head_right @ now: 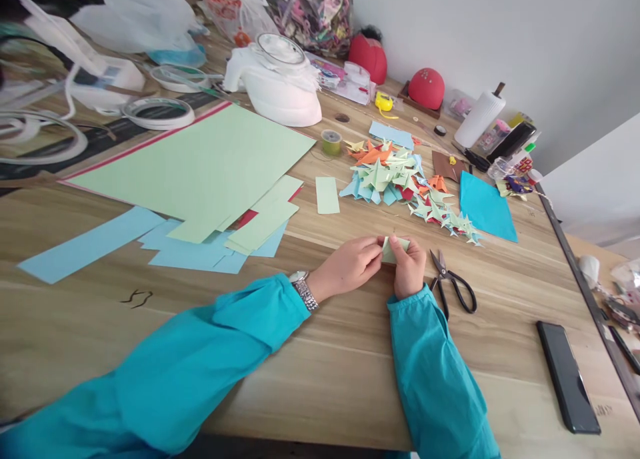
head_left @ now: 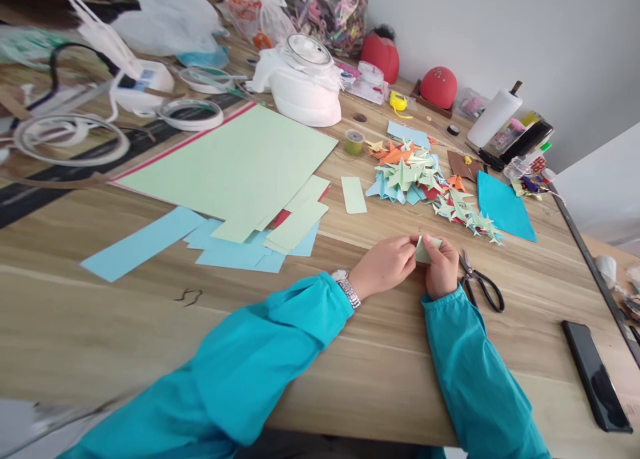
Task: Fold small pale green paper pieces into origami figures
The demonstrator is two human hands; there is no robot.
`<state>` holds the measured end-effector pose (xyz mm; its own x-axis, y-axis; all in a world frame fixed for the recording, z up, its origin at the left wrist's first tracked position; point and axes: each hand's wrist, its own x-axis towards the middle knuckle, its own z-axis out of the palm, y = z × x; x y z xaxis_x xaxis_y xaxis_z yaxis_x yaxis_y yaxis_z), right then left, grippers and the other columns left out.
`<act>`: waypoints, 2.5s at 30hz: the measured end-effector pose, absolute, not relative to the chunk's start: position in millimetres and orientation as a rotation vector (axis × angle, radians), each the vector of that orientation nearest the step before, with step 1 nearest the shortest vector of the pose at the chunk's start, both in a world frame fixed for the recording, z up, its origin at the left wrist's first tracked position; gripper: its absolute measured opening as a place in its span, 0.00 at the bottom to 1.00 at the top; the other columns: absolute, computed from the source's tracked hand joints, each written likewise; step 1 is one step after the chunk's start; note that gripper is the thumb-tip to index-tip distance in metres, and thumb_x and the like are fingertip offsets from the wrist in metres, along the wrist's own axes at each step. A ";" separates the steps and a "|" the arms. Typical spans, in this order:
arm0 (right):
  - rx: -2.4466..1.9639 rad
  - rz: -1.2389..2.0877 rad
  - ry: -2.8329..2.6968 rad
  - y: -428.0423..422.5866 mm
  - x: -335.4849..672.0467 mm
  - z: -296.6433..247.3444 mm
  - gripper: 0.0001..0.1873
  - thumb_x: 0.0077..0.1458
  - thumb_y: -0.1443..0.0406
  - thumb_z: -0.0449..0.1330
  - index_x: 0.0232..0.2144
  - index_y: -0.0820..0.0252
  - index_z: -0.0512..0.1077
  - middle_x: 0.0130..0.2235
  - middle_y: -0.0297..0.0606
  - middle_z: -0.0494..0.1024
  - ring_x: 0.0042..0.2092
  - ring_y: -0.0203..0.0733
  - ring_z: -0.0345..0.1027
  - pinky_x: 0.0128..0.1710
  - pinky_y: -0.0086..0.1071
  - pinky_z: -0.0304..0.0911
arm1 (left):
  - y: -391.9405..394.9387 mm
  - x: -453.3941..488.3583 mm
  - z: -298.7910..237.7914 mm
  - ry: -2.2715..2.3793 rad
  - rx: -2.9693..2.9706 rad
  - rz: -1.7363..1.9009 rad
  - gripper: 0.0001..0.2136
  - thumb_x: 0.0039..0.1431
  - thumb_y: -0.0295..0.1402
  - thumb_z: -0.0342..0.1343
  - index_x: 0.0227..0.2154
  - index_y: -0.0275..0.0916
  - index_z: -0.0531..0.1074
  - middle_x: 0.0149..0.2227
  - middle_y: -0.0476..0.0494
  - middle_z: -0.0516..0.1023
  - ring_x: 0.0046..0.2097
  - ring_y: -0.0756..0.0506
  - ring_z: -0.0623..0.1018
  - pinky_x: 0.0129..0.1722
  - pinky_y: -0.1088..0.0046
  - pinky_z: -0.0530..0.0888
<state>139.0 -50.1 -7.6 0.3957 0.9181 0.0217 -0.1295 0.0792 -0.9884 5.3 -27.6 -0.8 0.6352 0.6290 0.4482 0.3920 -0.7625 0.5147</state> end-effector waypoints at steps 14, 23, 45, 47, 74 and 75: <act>-1.203 0.958 -0.713 -50.9 133.7 2.0 0.12 0.43 0.59 0.65 0.23 0.63 0.74 0.25 0.37 0.80 0.26 0.40 0.73 0.29 0.33 0.67 | -32.1 7.3 0.7 0.863 2.574 0.827 0.10 0.60 0.28 0.43 0.29 0.34 0.70 0.34 0.37 0.73 0.38 0.43 0.72 0.37 0.66 0.70; -1.123 0.961 -0.563 -45.7 141.1 2.4 0.13 0.43 0.57 0.65 0.25 0.61 0.72 0.27 0.36 0.79 0.29 0.39 0.73 0.28 0.30 0.66 | -33.0 1.9 3.9 0.852 2.510 0.872 0.11 0.58 0.27 0.43 0.23 0.36 0.66 0.27 0.43 0.68 0.32 0.46 0.69 0.32 0.70 0.66; -1.148 0.909 -1.007 -49.5 134.6 -2.9 0.09 0.44 0.62 0.65 0.17 0.58 0.74 0.22 0.30 0.72 0.27 0.34 0.62 0.30 0.29 0.59 | -19.0 1.6 -0.1 0.745 1.919 0.802 0.13 0.57 0.38 0.50 0.22 0.37 0.71 0.27 0.47 0.74 0.32 0.47 0.71 0.31 0.74 0.66; -1.153 0.929 -0.956 -48.7 134.7 -3.8 0.10 0.43 0.62 0.66 0.16 0.59 0.73 0.22 0.30 0.71 0.26 0.33 0.61 0.27 0.28 0.57 | -19.0 1.3 1.3 0.767 1.893 0.767 0.15 0.57 0.39 0.49 0.19 0.36 0.67 0.22 0.49 0.70 0.28 0.49 0.68 0.27 0.75 0.63; -1.309 0.879 -1.014 -49.9 138.4 -8.8 0.21 0.49 0.53 0.61 0.15 0.61 0.65 0.12 0.27 0.64 0.16 0.30 0.54 0.18 0.27 0.49 | -18.5 0.0 6.0 0.856 1.626 0.832 0.18 0.59 0.41 0.44 0.17 0.37 0.62 0.18 0.50 0.66 0.24 0.50 0.66 0.26 0.74 0.62; -1.312 0.862 -1.031 -50.1 138.3 -8.4 0.21 0.49 0.54 0.61 0.14 0.61 0.64 0.12 0.27 0.64 0.16 0.30 0.54 0.19 0.27 0.49 | -18.5 0.2 6.0 0.848 1.610 0.839 0.17 0.58 0.40 0.45 0.18 0.37 0.62 0.18 0.51 0.65 0.23 0.50 0.66 0.25 0.74 0.61</act>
<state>138.3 -50.1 -8.4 0.3329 0.9371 0.1052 0.0622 0.0895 -0.9940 0.2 -18.5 6.0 0.4972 0.8626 0.0935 0.1023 -0.1653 0.9809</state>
